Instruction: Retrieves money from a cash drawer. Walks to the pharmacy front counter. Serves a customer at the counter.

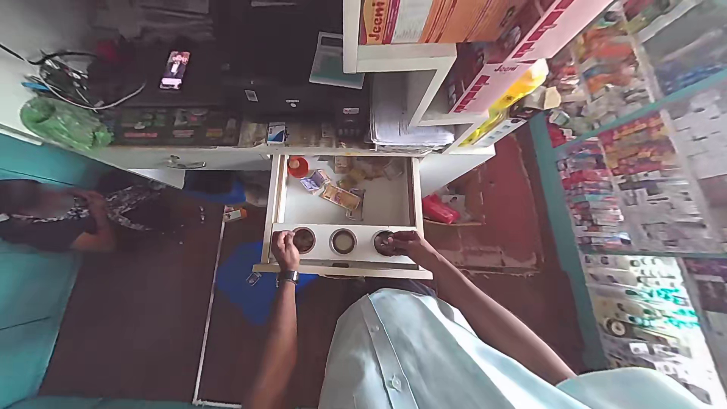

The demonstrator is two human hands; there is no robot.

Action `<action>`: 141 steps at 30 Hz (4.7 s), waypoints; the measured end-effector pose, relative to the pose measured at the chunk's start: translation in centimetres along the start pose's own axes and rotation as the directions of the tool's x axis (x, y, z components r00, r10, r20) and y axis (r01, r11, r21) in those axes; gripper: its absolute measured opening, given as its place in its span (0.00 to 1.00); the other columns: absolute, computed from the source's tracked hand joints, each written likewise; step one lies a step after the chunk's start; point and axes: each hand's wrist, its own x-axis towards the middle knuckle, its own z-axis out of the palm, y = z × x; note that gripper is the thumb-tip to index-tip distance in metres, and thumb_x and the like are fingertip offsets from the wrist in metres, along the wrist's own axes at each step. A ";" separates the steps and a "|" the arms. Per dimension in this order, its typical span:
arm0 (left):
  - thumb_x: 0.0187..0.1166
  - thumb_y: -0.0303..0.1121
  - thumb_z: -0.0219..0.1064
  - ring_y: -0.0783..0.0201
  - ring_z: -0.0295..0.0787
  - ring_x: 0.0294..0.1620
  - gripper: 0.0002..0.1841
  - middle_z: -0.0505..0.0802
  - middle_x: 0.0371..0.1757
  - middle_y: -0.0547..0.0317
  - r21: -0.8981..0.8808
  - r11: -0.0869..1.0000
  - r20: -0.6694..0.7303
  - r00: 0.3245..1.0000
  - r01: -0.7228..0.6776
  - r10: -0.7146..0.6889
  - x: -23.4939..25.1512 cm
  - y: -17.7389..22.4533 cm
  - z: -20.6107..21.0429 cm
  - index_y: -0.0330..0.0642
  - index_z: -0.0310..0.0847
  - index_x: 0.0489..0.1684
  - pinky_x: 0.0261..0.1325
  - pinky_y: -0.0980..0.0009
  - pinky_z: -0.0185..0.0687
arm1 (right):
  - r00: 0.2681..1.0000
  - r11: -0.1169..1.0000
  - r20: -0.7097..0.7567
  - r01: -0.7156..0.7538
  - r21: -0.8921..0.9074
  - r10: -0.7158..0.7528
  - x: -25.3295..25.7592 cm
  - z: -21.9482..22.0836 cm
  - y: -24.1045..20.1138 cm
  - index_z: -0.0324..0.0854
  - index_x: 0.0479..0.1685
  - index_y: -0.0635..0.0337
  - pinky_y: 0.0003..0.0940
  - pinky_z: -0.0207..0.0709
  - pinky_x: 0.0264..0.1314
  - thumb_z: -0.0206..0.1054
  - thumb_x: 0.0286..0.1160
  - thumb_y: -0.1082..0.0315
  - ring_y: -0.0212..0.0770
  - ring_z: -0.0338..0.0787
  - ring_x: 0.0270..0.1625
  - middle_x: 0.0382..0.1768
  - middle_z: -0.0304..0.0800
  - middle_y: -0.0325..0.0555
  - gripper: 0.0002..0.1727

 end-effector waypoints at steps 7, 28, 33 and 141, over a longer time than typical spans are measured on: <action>0.85 0.43 0.30 0.71 0.73 0.13 0.27 0.78 0.13 0.72 -0.930 0.192 0.176 0.839 0.313 -0.515 -5.5 7.1 -1.7 0.58 0.69 0.15 0.19 0.74 0.71 | 0.997 0.939 -0.048 -0.033 0.343 0.053 -0.2 0.1 -0.8 0.83 0.45 0.64 0.38 0.89 0.49 0.61 0.85 0.73 0.39 0.93 0.40 0.37 0.93 0.46 0.06; 0.95 0.49 0.34 0.73 0.68 0.11 0.29 0.75 0.14 0.72 -0.725 0.057 0.576 0.649 0.687 -0.497 -9.0 12.8 2.3 0.53 0.72 0.21 0.17 0.78 0.69 | 0.976 0.392 -0.037 0.052 -0.918 -0.216 12.2 6.9 -9.4 0.83 0.70 0.47 0.64 0.81 0.59 0.58 0.85 0.57 0.60 0.90 0.62 0.61 0.90 0.56 0.20; 0.92 0.31 0.46 0.76 0.69 0.13 0.15 0.77 0.19 0.69 -0.655 0.387 0.405 0.735 0.648 -0.544 -8.5 12.1 2.0 0.40 0.80 0.59 0.16 0.81 0.68 | 0.977 0.301 -0.185 -0.145 -0.943 -0.109 21.3 4.2 -7.2 0.80 0.73 0.56 0.64 0.77 0.68 0.66 0.80 0.48 0.64 0.80 0.75 0.76 0.78 0.61 0.29; 0.78 0.10 0.48 0.55 0.97 0.47 0.18 0.95 0.47 0.52 -0.863 0.291 0.230 0.835 0.412 -0.500 72.1 89.4 136.8 0.33 0.77 0.59 0.57 0.57 0.94 | 0.877 0.835 0.193 0.479 -0.270 -0.440 79.1 -121.8 -112.4 0.78 0.65 0.62 0.41 0.92 0.51 0.75 0.69 0.70 0.43 0.95 0.48 0.50 0.94 0.48 0.24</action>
